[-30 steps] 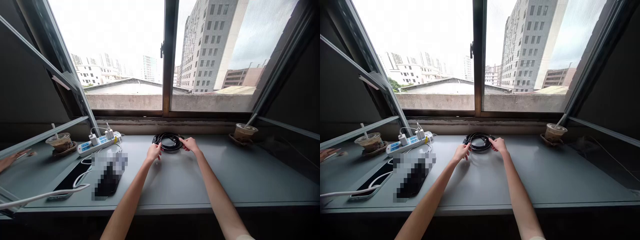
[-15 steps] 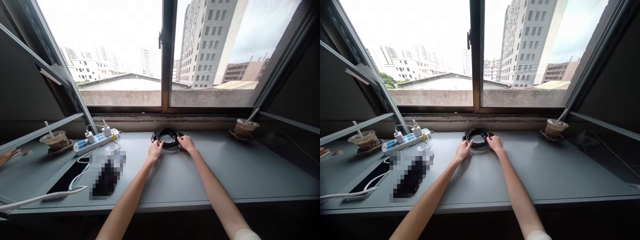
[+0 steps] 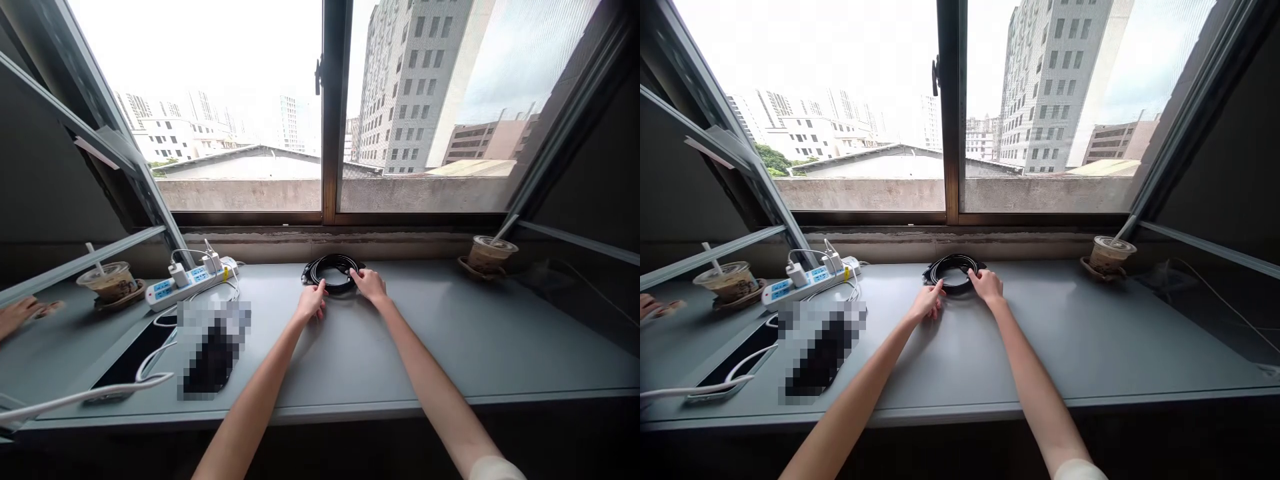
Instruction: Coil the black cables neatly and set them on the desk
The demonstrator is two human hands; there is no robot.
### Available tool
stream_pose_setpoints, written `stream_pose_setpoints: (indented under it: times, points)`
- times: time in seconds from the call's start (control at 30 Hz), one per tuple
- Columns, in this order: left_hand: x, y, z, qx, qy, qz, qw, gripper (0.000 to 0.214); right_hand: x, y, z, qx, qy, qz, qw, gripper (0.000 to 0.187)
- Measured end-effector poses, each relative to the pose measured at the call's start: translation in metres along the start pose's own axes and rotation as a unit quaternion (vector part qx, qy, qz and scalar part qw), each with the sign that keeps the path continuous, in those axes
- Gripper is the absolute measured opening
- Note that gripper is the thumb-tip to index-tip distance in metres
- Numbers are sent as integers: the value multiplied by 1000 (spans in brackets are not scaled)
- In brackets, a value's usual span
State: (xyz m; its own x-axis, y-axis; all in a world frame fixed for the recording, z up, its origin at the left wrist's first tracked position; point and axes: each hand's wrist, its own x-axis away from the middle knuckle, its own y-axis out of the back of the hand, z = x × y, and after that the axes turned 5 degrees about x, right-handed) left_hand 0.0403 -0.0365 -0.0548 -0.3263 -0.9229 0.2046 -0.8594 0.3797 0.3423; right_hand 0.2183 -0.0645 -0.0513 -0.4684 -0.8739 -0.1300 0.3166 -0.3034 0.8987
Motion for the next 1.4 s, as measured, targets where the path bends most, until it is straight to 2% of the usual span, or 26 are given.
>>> stream_pose_setpoints:
  times: [0.13,0.23,0.5,0.7,0.83,0.97,1.1,1.4]
  points:
    - [-2,-2,0,44,-20,16,999,43,0,1,0,4,-1,-1,1000,37]
    - [-4,-2,2,59,-38,7,997,41,0,1,-1,4,1,-1,1000,34]
    - [-11,-2,8,33,-54,-18,998,49,2,0,1,0,-3,-9,1000,34]
    - [-6,1,1,-54,-53,-44,996,52,-1,-3,-2,0,-15,2,1000,37]
    - [-1,11,-2,-150,-42,-117,981,59,-4,-5,-9,21,-42,21,999,33]
    - [2,25,2,-235,-19,-170,957,41,-2,-7,-16,58,-65,28,996,29]
    - [4,32,9,-299,-14,-157,941,29,5,-12,-18,87,-58,30,994,29]
    - [6,20,14,-384,-47,-117,915,29,8,-16,-19,122,-38,40,991,28]
